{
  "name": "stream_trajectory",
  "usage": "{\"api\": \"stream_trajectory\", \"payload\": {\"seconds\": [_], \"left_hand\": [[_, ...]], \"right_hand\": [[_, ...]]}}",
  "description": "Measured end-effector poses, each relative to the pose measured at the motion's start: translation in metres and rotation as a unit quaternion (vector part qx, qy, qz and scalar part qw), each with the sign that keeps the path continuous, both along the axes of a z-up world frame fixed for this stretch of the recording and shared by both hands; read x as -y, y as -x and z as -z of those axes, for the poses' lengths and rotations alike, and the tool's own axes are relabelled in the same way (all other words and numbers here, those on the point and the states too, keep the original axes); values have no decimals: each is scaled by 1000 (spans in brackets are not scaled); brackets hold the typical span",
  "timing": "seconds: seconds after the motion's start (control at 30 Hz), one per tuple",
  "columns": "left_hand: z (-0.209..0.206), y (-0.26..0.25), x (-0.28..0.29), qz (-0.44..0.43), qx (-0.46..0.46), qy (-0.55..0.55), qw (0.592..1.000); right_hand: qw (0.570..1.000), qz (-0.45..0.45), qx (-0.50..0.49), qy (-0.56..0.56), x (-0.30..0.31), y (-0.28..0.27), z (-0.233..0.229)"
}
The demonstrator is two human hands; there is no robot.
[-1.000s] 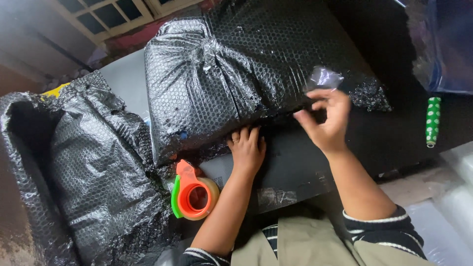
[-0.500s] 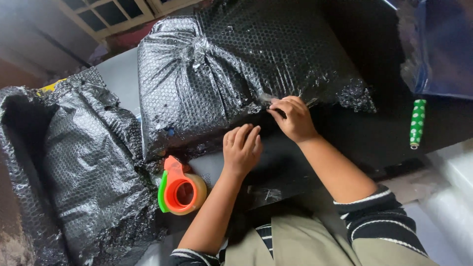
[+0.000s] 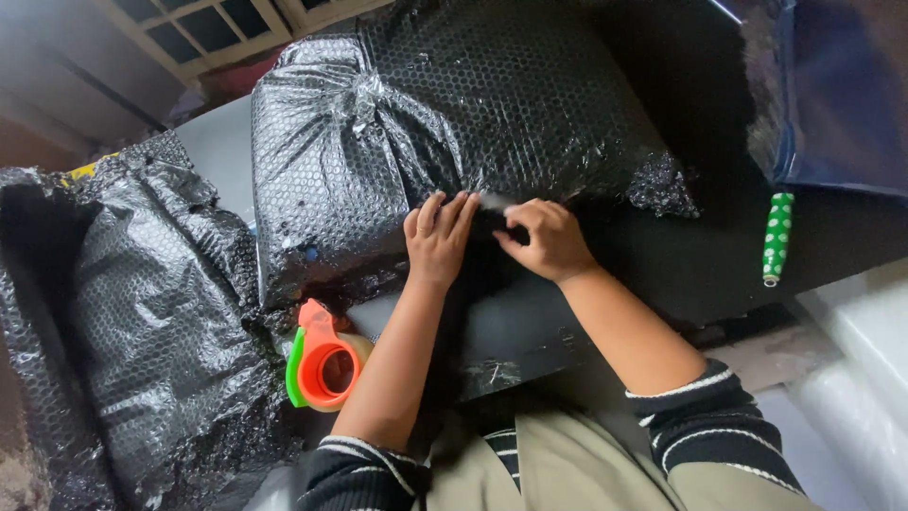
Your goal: Unwrapping a bubble-wrapped item, cleaning it with a duster, and preparing a blue shipping bag for packing.
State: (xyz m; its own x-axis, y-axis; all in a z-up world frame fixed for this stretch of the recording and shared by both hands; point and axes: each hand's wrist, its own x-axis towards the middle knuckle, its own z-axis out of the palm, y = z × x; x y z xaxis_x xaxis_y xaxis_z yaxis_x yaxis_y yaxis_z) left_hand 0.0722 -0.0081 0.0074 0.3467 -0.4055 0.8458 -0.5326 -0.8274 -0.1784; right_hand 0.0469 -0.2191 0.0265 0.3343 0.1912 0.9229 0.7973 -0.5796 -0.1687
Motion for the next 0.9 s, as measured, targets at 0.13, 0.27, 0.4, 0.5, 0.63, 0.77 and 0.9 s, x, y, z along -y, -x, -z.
{"api": "stream_trajectory", "payload": {"seconds": [0.13,0.27,0.4,0.5,0.63,0.77,0.9], "left_hand": [[13,-1,2,17,29,29,999],[37,-7,0,-31,102,72,992],[18,20,9,19,83,-24,996],[43,12,10,34,-83,-71,993],[49,12,5,-21,-138,-97,986],[48,15,8,-33,-159,-71,984],[52,16,14,-28,-143,-54,988]], "right_hand": [[997,9,31,69,-7,-1,-4],[992,77,52,83,-7,-17,13],[992,90,53,78,-4,-26,24],[992,92,50,72,-1,-27,26],[996,86,-3,40,0,-15,28],[988,37,-149,-12,-3,10,-8],[955,-19,-286,-82,4,13,-22]]}}
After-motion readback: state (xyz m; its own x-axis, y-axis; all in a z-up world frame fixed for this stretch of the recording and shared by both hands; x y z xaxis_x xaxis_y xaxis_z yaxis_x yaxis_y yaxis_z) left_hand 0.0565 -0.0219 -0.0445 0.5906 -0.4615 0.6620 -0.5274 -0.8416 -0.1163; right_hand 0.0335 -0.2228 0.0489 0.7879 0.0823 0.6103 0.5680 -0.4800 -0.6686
